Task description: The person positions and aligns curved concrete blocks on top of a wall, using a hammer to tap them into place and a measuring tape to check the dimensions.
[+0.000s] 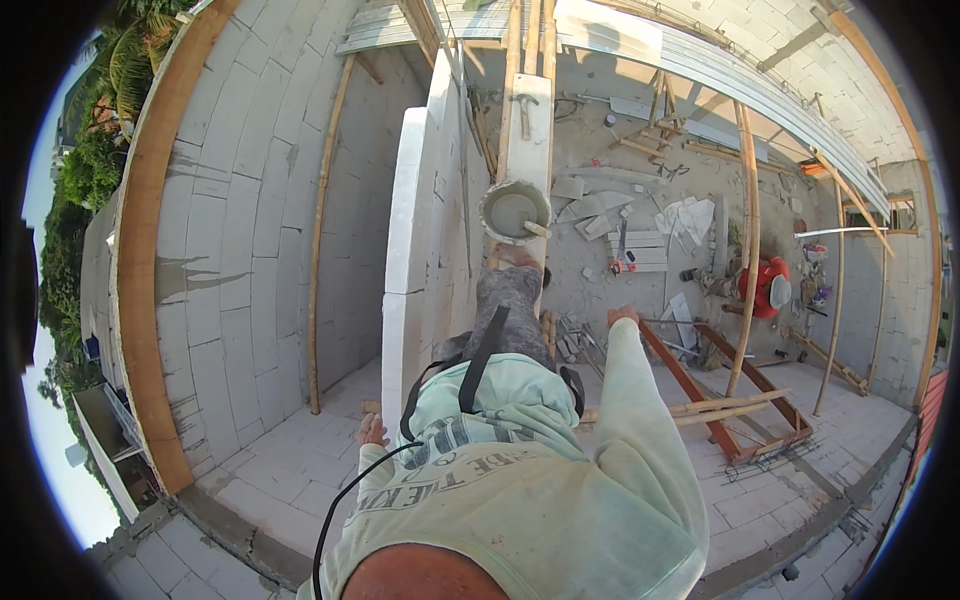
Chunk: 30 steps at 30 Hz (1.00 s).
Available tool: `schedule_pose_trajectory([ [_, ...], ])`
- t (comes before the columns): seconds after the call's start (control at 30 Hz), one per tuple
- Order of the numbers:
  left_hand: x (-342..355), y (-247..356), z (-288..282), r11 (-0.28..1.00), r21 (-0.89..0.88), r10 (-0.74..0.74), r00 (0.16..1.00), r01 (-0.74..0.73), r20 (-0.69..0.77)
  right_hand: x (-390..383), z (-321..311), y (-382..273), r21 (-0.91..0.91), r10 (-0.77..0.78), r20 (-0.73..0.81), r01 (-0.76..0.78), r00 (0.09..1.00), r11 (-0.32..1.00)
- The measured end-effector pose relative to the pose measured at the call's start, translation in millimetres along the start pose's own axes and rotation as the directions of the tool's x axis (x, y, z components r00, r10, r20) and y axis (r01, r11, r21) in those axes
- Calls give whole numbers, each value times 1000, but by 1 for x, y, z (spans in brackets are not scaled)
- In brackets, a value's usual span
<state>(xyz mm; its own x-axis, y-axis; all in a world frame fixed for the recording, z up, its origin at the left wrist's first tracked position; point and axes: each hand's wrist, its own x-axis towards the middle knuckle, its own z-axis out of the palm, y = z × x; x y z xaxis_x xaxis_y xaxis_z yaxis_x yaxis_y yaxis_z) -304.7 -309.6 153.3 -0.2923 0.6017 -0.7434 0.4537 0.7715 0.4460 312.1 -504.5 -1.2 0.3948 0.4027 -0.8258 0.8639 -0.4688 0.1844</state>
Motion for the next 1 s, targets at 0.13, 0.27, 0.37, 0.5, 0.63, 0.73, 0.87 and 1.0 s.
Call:
schedule_pose_trajectory([
  [0.13,-4,5,4,999,40,4,1000,-4,18,4,0,-1,139,107,-36,-101,994,985],
  [0.27,1,-3,4,999,28,-17,999,16,30,-2,-20,-4,17,-42,-66,44,997,999],
  [0.37,3,0,4,1000,17,-18,998,17,59,13,-10,-2,172,116,-57,-105,992,979],
  [0.5,8,-14,-3,1000,7,-22,998,22,54,16,-18,-19,293,225,-62,-198,972,936],
  [0.63,3,-1,-2,999,36,-33,997,30,71,53,34,-10,202,189,-58,-174,980,964],
  [0.73,14,-5,-6,999,41,-8,995,4,98,68,60,-17,297,236,-88,-201,968,933],
  [0.87,41,-15,-2,996,-26,-76,984,81,159,101,110,-17,174,253,-76,-237,964,956],
  [1.0,23,-31,-29,998,-41,-39,997,41,60,4,-30,-71,749,407,139,-364,903,553],
])
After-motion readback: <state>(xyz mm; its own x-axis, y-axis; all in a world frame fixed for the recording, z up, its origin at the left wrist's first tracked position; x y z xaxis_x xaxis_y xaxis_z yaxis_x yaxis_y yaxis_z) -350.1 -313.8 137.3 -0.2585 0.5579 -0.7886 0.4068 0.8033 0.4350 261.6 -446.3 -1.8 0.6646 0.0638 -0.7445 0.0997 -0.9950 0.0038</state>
